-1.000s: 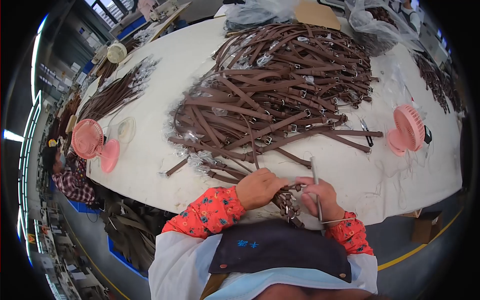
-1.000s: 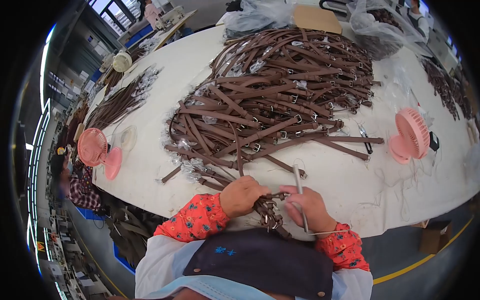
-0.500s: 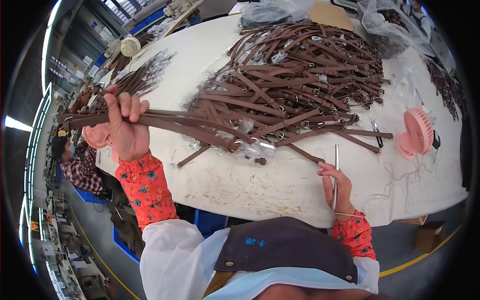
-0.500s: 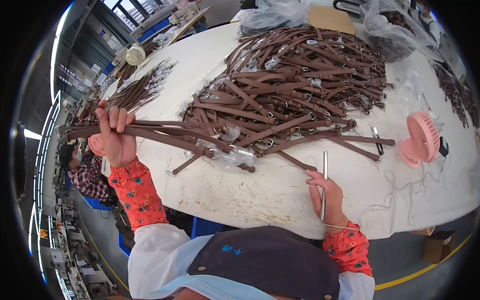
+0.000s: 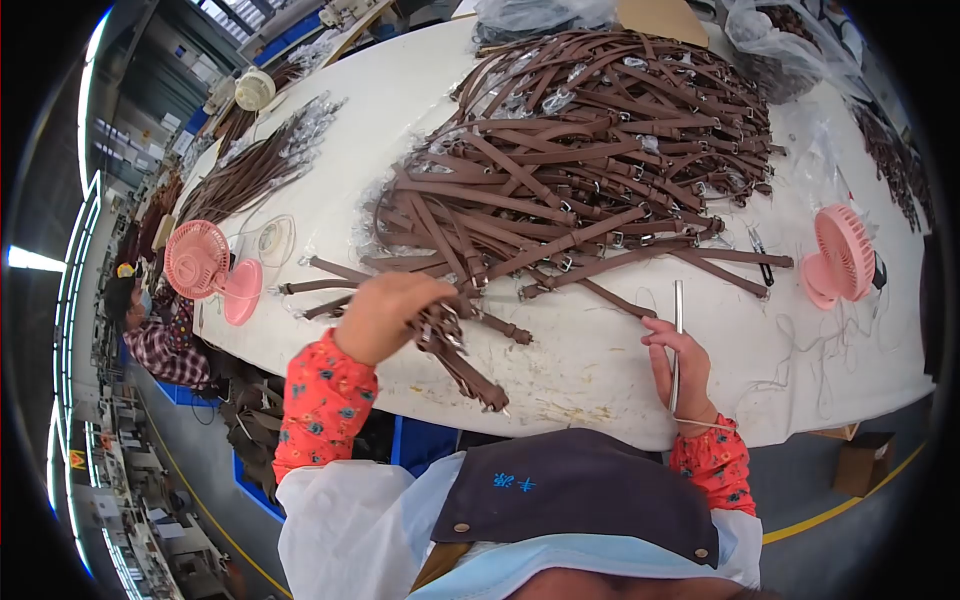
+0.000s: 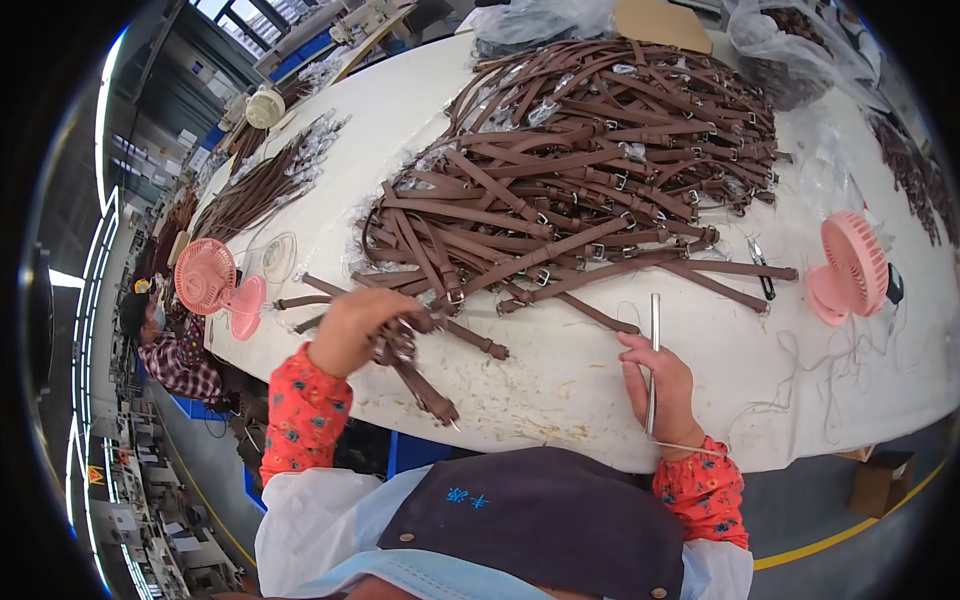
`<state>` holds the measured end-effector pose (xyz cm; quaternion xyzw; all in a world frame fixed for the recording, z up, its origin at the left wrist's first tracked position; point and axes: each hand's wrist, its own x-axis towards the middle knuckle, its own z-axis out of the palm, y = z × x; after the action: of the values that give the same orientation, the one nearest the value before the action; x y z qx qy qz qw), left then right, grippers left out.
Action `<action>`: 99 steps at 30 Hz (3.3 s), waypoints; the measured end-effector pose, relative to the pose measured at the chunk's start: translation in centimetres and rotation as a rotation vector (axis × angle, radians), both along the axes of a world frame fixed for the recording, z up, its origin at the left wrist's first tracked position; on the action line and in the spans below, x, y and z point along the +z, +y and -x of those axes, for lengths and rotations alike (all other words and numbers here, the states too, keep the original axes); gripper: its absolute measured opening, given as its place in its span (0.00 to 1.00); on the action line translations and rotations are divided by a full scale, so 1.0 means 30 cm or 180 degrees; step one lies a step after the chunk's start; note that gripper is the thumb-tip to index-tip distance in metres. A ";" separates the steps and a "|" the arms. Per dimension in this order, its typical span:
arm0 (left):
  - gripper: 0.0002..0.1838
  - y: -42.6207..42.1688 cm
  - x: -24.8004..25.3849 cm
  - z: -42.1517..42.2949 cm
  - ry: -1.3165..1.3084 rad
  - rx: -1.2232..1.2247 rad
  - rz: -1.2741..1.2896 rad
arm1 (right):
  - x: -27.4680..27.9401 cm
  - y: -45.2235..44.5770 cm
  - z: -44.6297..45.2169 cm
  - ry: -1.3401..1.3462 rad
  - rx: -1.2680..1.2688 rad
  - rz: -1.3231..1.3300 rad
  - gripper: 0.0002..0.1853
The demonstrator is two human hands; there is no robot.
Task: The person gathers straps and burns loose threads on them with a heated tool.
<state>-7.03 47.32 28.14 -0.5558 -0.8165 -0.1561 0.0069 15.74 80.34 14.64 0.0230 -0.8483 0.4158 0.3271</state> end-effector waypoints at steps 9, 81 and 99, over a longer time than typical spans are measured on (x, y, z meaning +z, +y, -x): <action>0.26 0.030 -0.417 -0.092 0.0522 -0.0309 0.0302 | 0.004 0.001 0.008 0.0038 -0.0014 -0.0104 0.10; 0.21 -0.007 0.238 0.169 0.0618 0.0531 -0.0661 | -0.011 0.053 -0.011 0.0500 -0.0664 0.0391 0.03; 0.49 0.187 -0.283 0.313 0.0623 -0.0290 0.0407 | 0.006 0.048 -0.005 0.0477 -0.0612 0.0302 0.04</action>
<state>-16.41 52.92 19.65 -0.6043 -0.7941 -0.0489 0.0439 15.90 81.77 14.81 -0.0428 -0.7991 0.4193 0.4286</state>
